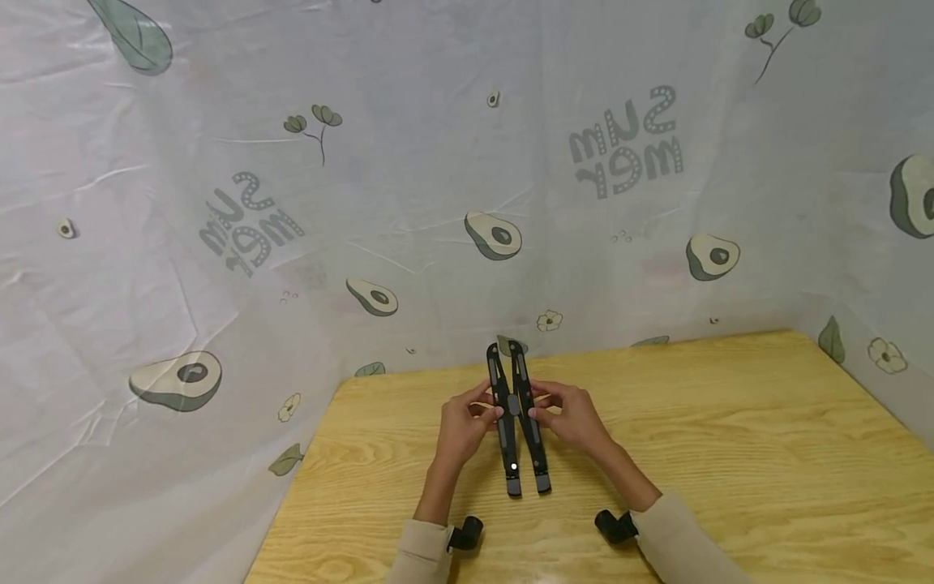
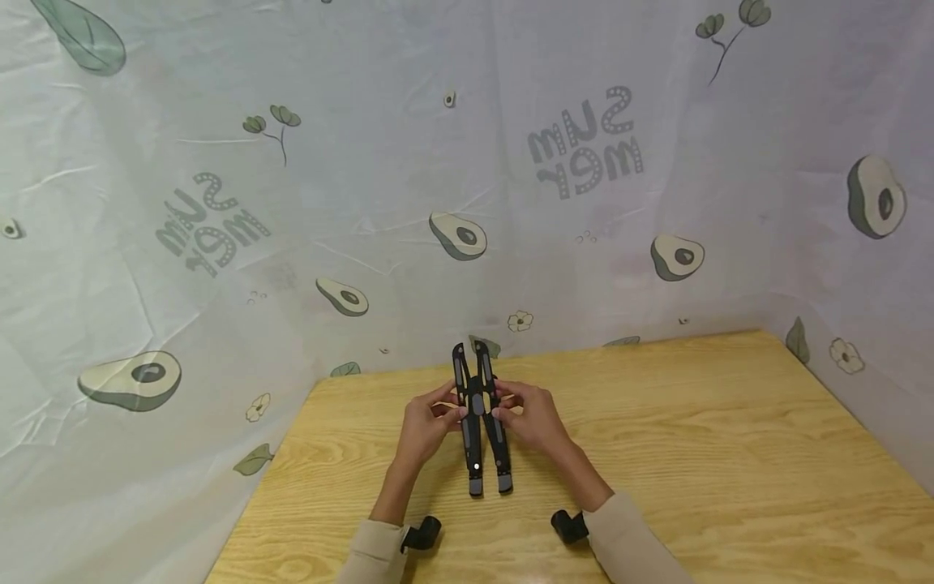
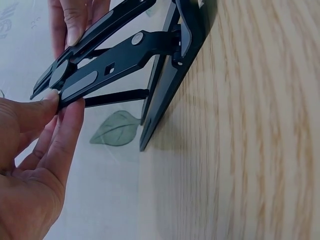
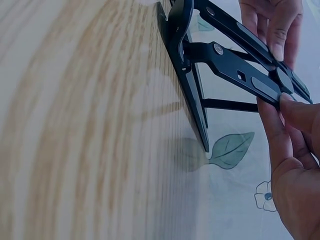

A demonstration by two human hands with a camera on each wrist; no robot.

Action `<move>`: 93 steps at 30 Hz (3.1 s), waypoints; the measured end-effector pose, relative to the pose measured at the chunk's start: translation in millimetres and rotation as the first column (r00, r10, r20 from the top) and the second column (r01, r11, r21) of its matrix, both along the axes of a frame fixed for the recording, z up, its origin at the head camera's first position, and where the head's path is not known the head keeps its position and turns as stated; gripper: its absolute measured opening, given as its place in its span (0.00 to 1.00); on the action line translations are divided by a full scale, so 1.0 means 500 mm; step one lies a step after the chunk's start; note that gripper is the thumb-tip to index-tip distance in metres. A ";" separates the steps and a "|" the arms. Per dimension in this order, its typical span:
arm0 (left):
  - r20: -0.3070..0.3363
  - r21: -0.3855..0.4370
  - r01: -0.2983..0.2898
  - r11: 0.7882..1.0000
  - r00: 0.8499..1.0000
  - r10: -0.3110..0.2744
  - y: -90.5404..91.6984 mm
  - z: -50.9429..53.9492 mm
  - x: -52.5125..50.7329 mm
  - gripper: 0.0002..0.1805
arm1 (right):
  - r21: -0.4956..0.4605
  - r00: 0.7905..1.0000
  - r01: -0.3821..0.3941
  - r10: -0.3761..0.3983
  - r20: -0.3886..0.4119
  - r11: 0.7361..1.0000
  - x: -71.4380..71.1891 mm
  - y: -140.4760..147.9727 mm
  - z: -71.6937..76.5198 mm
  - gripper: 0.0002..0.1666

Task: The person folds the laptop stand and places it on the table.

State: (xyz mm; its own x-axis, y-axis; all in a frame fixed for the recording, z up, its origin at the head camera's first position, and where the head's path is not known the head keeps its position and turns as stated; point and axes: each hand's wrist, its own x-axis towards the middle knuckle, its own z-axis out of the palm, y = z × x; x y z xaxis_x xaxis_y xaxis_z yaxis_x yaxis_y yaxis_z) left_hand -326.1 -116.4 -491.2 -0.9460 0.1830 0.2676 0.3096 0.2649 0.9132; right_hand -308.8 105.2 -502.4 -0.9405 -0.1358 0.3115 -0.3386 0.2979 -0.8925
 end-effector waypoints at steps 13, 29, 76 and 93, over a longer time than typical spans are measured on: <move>-0.010 -0.002 0.024 1.000 1.000 -0.024 0.015 -0.008 0.004 0.32 | -0.003 1.000 0.004 -0.004 0.009 1.000 0.005 -0.007 -0.008 0.32; -0.006 -0.017 0.035 0.999 0.999 -0.035 0.019 -0.001 0.004 0.33 | 0.022 1.000 -0.002 0.003 -0.027 1.000 0.003 -0.013 -0.004 0.32; -0.075 -0.025 0.038 0.999 0.996 -0.040 0.020 0.045 -0.067 0.32 | 0.185 0.990 -0.119 0.104 0.090 0.976 0.074 -0.010 -0.014 0.35; -0.064 0.003 0.046 0.999 0.997 -0.045 0.039 0.051 -0.069 0.32 | 0.119 0.991 -0.111 0.101 0.087 0.987 0.075 -0.014 -0.019 0.36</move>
State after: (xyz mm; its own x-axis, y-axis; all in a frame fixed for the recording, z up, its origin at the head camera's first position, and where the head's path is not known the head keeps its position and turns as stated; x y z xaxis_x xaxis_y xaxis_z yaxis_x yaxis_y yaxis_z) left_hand -360.8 -96.7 -465.6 -0.9177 0.2242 0.3279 0.3788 0.2457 0.8923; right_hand -271.5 98.5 -511.7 -0.9398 -0.2692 0.2104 -0.3033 0.3736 -0.8766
